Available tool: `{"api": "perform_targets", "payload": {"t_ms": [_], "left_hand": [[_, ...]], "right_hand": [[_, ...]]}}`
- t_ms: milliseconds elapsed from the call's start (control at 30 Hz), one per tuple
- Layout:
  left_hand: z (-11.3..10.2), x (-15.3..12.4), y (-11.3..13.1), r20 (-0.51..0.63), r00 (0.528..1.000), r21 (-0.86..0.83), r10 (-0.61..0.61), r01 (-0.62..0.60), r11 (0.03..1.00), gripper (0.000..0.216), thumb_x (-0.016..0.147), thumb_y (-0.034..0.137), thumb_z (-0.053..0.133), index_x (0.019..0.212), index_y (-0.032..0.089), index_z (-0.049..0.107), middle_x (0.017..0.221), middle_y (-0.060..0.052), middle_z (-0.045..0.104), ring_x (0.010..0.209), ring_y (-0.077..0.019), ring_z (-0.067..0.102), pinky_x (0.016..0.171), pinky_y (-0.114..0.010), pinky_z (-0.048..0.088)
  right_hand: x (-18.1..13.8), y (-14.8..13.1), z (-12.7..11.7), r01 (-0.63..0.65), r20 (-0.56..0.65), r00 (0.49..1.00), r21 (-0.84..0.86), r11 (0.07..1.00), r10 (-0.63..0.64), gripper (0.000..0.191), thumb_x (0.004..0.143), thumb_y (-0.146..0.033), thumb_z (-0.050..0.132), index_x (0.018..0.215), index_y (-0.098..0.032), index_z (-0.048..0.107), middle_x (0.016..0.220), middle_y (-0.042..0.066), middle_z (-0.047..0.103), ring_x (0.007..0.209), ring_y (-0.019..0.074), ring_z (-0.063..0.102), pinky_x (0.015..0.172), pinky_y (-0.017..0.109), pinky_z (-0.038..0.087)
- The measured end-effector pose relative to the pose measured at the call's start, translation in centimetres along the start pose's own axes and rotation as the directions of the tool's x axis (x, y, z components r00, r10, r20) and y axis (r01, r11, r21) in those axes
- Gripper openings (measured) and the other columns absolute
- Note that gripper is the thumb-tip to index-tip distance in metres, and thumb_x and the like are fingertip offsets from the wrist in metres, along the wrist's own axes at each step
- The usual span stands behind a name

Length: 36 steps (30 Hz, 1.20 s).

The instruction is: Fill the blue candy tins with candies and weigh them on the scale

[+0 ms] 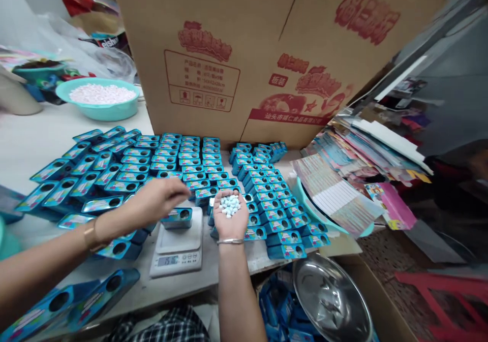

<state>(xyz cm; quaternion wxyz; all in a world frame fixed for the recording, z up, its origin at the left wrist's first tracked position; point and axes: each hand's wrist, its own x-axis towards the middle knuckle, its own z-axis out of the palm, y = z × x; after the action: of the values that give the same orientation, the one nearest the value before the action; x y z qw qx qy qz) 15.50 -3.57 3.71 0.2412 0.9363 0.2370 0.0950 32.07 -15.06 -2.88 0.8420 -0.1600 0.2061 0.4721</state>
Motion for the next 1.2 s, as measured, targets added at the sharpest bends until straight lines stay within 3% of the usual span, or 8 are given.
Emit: {"api": "perform_targets", "payload": {"t_ms": [100, 167, 333, 667, 833, 967, 1100, 1200], "left_hand": [[-3.5, -0.3, 0.2, -0.32, 0.938, -0.288, -0.136, 0.04, 0.957, 0.028, 0.087, 0.043, 0.061, 0.091, 0.017, 0.071, 0.079, -0.001, 0.068, 0.072, -0.0118, 0.058, 0.067, -0.024, 0.045], [-4.7, -1.0, 0.0, -0.352, 0.91, -0.393, -0.22, 0.07, 0.917, 0.031, 0.084, 0.045, 0.064, 0.089, 0.015, 0.07, 0.072, 0.001, 0.064, 0.063, -0.009, 0.051, 0.058, -0.021, 0.04], [-3.2, -3.5, -1.5, -0.271, 0.949, -0.26, -0.162, 0.089, 0.961, 0.032, 0.087, 0.047, 0.059, 0.087, 0.018, 0.071, 0.079, -0.001, 0.067, 0.073, -0.0129, 0.059, 0.066, -0.024, 0.044], [2.6, -4.3, -3.2, -0.046, 0.998, 0.067, 0.035, -0.032, 0.997, 0.064, 0.08, 0.048, 0.068, 0.135, 0.02, 0.048, 0.129, -0.014, 0.056, 0.118, -0.0298, 0.053, 0.099, -0.044, 0.045], [5.1, -4.3, -2.1, 0.087, 0.996, 0.177, 0.014, -0.029, 0.984, 0.044, 0.069, 0.016, 0.07, 0.113, 0.019, 0.061, 0.105, -0.008, 0.069, 0.095, -0.0238, 0.065, 0.083, -0.033, 0.052], [-1.5, -5.2, -5.0, -0.156, 0.981, 0.214, -0.115, 0.148, 0.966, 0.047, 0.077, 0.026, 0.067, 0.122, 0.024, 0.056, 0.118, -0.003, 0.068, 0.103, -0.0197, 0.065, 0.087, -0.028, 0.052], [-11.8, -7.9, -11.7, -0.453, 0.853, 0.216, -0.26, 0.388, 0.896, 0.051, 0.092, 0.044, 0.044, 0.132, 0.013, 0.048, 0.127, -0.008, 0.063, 0.115, -0.0232, 0.06, 0.096, -0.033, 0.047], [-16.5, -9.8, -17.8, -0.547, 0.767, 0.171, -0.336, 0.495, 0.852, 0.057, 0.095, 0.046, 0.026, 0.115, 0.003, 0.057, 0.114, -0.004, 0.065, 0.107, -0.0193, 0.062, 0.091, -0.027, 0.047]], "right_hand": [[0.0, -0.5, -0.1, 0.002, 0.002, 1.0, 0.022, 1.0, -0.002, 0.027, 0.092, -0.024, 0.042, 0.07, -0.02, 0.057, 0.064, -0.004, 0.062, 0.064, 0.0096, 0.062, 0.073, 0.029, 0.058], [-0.1, -0.8, 0.0, 0.01, 0.001, 1.0, 0.036, 0.999, -0.01, 0.028, 0.093, -0.023, 0.041, 0.07, -0.02, 0.057, 0.064, -0.004, 0.062, 0.064, 0.0084, 0.062, 0.071, 0.027, 0.057], [-0.2, -1.3, -0.1, 0.055, 0.053, 0.997, -0.042, 0.998, -0.053, 0.024, 0.089, -0.018, 0.043, 0.069, -0.02, 0.056, 0.063, -0.004, 0.061, 0.063, 0.0076, 0.061, 0.067, 0.025, 0.056], [-0.1, -0.8, 0.2, 0.121, 0.049, 0.992, -0.159, 0.98, -0.114, 0.015, 0.082, -0.015, 0.05, 0.069, -0.02, 0.055, 0.064, -0.004, 0.061, 0.064, 0.0086, 0.061, 0.07, 0.026, 0.056], [-0.5, -0.5, 0.6, 0.071, 0.036, 0.997, -0.216, 0.974, -0.065, 0.014, 0.076, -0.007, 0.05, 0.071, -0.02, 0.053, 0.063, -0.006, 0.057, 0.063, 0.008, 0.06, 0.065, 0.022, 0.055], [-0.9, -1.5, 1.4, 0.043, -0.077, 0.996, -0.098, 0.994, -0.051, 0.019, 0.076, -0.003, 0.043, 0.073, -0.02, 0.05, 0.063, -0.006, 0.055, 0.059, 0.0076, 0.059, 0.06, 0.022, 0.055], [-1.4, -1.0, 2.6, 0.048, -0.164, 0.985, -0.05, 0.998, -0.055, 0.024, 0.073, 0.0, 0.038, 0.074, -0.022, 0.048, 0.064, -0.004, 0.055, 0.055, 0.0085, 0.06, 0.057, 0.024, 0.057], [-1.4, 0.3, 3.3, 0.059, -0.188, 0.979, -0.085, 0.995, -0.074, 0.024, 0.074, -0.002, 0.037, 0.074, -0.023, 0.049, 0.062, -0.003, 0.054, 0.053, 0.0094, 0.059, 0.055, 0.025, 0.058]]}}
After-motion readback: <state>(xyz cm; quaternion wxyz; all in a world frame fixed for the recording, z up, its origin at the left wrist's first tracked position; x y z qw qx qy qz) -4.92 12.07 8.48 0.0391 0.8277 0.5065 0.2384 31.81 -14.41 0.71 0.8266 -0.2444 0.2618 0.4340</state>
